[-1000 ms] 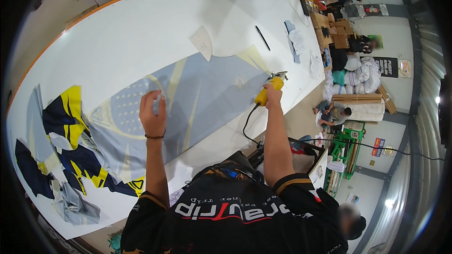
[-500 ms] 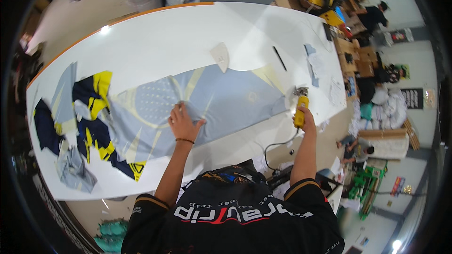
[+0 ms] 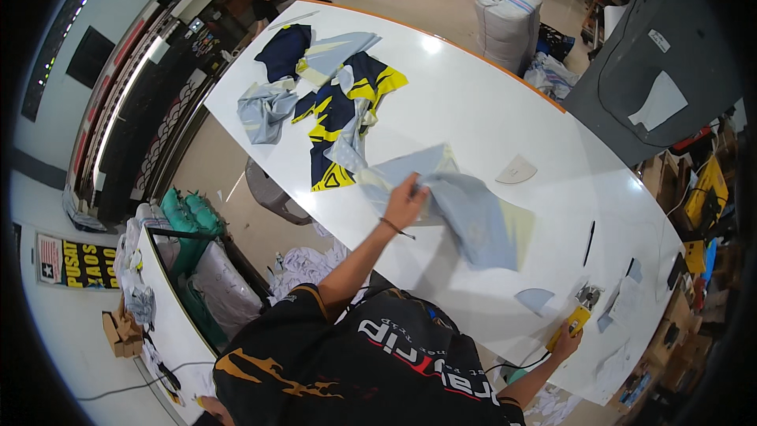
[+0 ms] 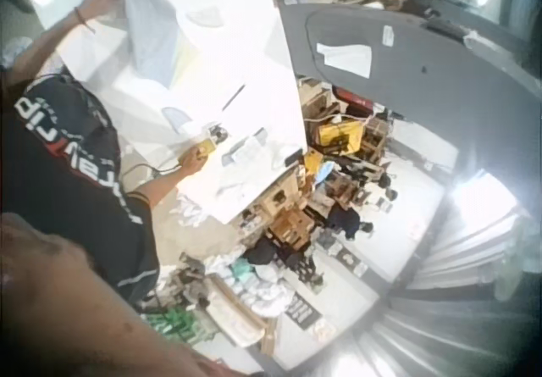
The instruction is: The person marks a pattern on a large sheet of fabric using a pen and template, then uses a yellow electric fabric cutter to cut along the marked lines. The person repeatedly lifts and repositions the fabric and template to align and cut multiple sections.
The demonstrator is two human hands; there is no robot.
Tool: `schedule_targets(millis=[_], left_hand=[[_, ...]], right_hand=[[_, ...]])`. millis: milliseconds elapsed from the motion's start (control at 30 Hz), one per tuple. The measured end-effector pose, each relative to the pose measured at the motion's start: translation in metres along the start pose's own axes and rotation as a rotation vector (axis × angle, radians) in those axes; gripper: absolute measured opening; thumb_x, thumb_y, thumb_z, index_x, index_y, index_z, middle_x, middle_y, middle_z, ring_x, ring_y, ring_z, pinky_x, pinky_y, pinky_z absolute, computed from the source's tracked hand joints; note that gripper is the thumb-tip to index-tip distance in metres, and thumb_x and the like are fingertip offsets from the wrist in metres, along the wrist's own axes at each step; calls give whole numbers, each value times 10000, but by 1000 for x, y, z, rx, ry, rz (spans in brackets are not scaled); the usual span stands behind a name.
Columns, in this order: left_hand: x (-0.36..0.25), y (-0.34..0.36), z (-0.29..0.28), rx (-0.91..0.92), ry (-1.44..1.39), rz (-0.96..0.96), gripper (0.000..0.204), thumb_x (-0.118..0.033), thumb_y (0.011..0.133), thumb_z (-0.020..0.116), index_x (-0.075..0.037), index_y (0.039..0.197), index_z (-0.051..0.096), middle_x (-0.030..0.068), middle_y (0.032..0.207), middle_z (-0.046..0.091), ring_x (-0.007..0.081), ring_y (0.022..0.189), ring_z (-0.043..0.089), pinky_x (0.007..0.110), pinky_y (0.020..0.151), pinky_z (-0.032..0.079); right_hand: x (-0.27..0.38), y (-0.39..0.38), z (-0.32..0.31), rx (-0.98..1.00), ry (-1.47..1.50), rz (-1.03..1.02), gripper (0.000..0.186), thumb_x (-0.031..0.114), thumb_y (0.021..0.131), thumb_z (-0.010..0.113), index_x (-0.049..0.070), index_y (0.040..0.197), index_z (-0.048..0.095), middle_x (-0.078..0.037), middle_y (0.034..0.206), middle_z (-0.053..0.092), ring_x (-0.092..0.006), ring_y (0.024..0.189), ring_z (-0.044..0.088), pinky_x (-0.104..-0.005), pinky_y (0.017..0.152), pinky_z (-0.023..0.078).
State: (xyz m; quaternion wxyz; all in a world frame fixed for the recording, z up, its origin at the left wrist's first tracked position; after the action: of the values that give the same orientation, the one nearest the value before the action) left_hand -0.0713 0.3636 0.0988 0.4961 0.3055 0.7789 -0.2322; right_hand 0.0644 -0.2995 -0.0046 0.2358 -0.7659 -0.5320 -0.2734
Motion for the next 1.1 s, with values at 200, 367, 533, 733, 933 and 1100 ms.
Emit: schedule_targets(millis=[200, 367, 533, 733, 933, 1100], left_hand=[[-48, 12, -119, -317, -313, 231, 319, -161, 1074, 596, 18, 1337, 580, 72, 1203, 678, 119, 1101, 611, 286, 970, 492], [-91, 42, -214, -641, -201, 310, 203, -194, 1057, 626, 5, 1074, 595, 59, 996, 651, 137, 891, 559, 301, 802, 479], [-105, 77, -334, -967, 292, 275, 319, -273, 1013, 666, 30, 1050, 572, 182, 856, 648, 257, 763, 596, 391, 738, 502], [-103, 127, -456, -1180, 447, 300, 300, -269, 1002, 671, 15, 1072, 605, 237, 977, 728, 394, 896, 720, 413, 797, 539], [-17, 222, -541, -1136, 412, 258, 342, -270, 962, 697, 30, 1108, 619, 253, 1021, 733, 430, 970, 715, 461, 847, 544], [159, 242, -531, -1166, 659, -289, 570, -334, 796, 810, 36, 1189, 629, 276, 1204, 647, 455, 1163, 600, 496, 1037, 468]], right_hand=[[40, 3, 2, -199, -602, 51, 704, 540, 855, 760, 94, 1381, 615, -170, 1181, 665, -388, 1078, 659, -542, 922, 533], [91, -17, 5, -276, -359, -24, 676, 530, 891, 736, 115, 1406, 597, -185, 1246, 627, -379, 1188, 603, -533, 1010, 490], [114, -40, 70, -219, -325, -338, 651, 459, 917, 736, 85, 1424, 571, -187, 1380, 594, -392, 1299, 545, -512, 1088, 438], [156, -118, 144, 19, -450, -315, 686, 353, 939, 720, 74, 1516, 476, -252, 1530, 453, -437, 1439, 398, -527, 1179, 363], [138, -152, 178, -61, -364, -396, 442, 113, 897, 690, 17, 1325, 633, -260, 1384, 546, -421, 1268, 534, -491, 1055, 466], [156, -166, 170, 122, -304, -336, 285, -7, 795, 686, -23, 1075, 737, -198, 1051, 704, -365, 927, 696, -407, 854, 569]])
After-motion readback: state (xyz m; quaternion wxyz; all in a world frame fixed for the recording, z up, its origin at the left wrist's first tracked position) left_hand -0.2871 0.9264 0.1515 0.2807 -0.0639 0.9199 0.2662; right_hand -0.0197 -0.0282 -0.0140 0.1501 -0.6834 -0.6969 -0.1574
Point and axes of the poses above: each hand's wrist, its own y-axis towards the middle knuckle, its own z-axis out of the palm, x = y × z, the point moved 3 cm from there along y, towards the middle knuckle
